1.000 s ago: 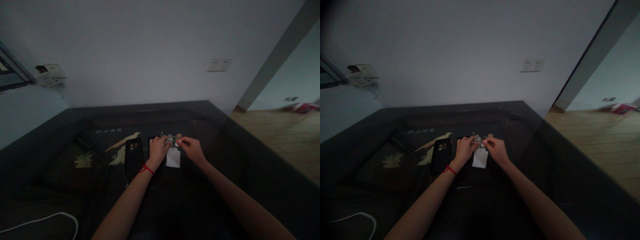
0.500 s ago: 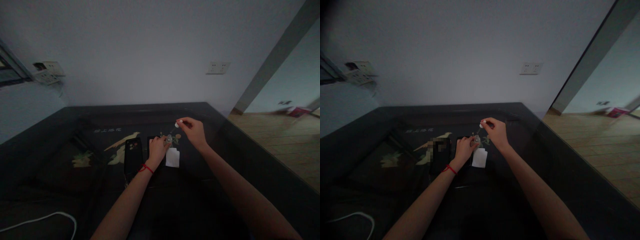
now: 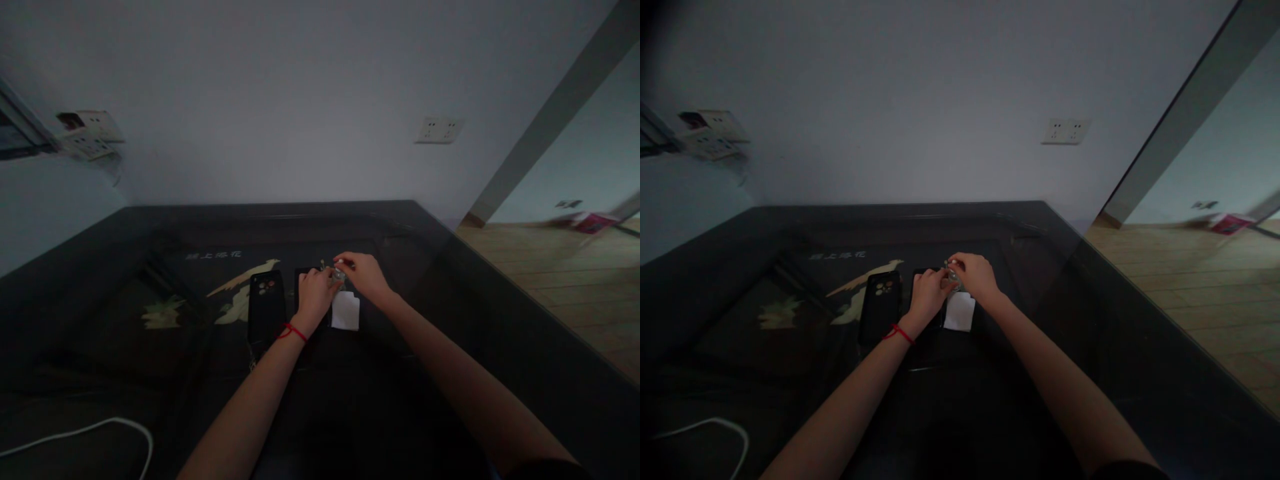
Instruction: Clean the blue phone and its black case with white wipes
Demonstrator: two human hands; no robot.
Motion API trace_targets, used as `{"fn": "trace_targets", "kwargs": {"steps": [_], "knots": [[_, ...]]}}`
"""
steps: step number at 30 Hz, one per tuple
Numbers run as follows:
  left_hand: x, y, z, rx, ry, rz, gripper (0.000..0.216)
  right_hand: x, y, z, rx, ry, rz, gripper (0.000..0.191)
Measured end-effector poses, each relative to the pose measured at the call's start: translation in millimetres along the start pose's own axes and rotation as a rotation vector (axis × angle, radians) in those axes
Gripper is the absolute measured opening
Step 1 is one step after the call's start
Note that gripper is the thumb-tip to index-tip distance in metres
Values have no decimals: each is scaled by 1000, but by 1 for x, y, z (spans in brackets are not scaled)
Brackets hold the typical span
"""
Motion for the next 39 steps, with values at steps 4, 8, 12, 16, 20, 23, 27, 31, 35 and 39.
{"fn": "trace_targets", "kwargs": {"steps": [4,8,12,16,20,23,27,31,35,39], "knots": [[0,0,-1,-9,-4,9,28,-1,-8,4,168,-48,-33,22],[0,0,-1,-20,-10,20,31,-8,-17,11,307,-87,-95,49],[0,0,-1,-21,-12,15,30,1,-11,22,391,-137,-189,66],[0,-1,-1,-8,-10,13,30,39,-3,20,445,-288,-227,54],[1,2,0,0,8,17,42,70,-14,6,450,-436,-204,50],[4,4,7,-6,55,37,67,74,-29,-2,445,-492,-209,49],[16,-6,40,-42,110,87,61,65,-40,-4,440,-572,-233,41],[46,-45,90,-130,115,215,42,59,-38,-5,408,-600,-241,33],[81,-90,116,-192,74,442,35,60,-36,-5,335,-522,-241,40],[92,-106,102,-157,-18,493,43,64,-38,-10,220,-410,-259,40]]}}
Point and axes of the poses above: each hand's wrist, its own x-axis away from the middle knuckle, its own z-axis out of the back of the hand, y = z × x, the point moved 2 cm from there along -x, towards the middle knuckle, and after that the axes turned 13 degrees about x, right-handed, at the moved point
